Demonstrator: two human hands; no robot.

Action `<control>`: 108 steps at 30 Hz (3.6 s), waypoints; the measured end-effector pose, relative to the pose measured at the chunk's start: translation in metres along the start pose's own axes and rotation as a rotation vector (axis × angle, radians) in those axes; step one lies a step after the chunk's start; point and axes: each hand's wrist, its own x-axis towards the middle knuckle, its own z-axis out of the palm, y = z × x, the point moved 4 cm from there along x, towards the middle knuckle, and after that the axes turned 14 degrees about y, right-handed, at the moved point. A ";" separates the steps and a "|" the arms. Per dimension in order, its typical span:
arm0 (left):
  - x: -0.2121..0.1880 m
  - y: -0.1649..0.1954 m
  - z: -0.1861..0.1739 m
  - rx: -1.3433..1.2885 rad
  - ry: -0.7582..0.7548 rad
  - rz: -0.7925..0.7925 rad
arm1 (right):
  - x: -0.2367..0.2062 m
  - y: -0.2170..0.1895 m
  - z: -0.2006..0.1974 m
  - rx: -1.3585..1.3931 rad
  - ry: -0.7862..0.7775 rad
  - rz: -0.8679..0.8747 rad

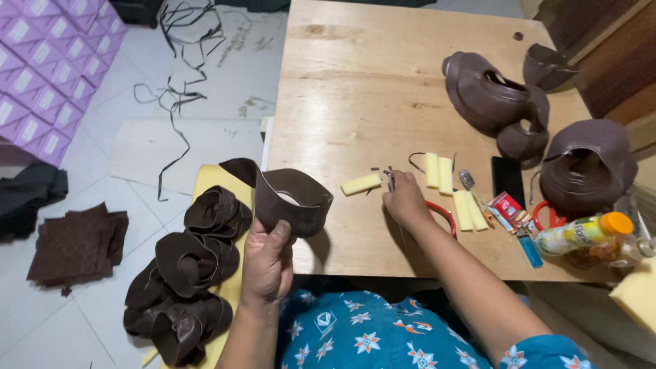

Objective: The person inserts a yellow foam insole into a brown shoe upper, then uses a metal awl to poke and align the insole edges. They trim excess material with scissors and press the insole into place, repeating the process on a second shoe.

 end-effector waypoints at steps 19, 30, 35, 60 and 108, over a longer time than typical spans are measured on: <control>-0.001 0.011 0.055 0.260 0.058 0.082 | -0.075 0.023 -0.069 -0.007 0.336 -0.127; 0.014 0.094 -0.132 1.688 0.736 0.603 | -0.092 0.083 -0.046 -0.073 0.299 -0.318; 0.011 0.104 -0.228 1.213 0.902 0.568 | -0.085 0.113 -0.035 -0.124 0.256 -0.371; 0.027 -0.063 -0.007 1.174 0.086 0.664 | -0.093 0.049 -0.062 -0.037 0.365 -0.366; 0.127 -0.283 -0.042 1.954 -0.509 0.195 | 0.332 0.290 -0.169 -0.318 0.386 0.395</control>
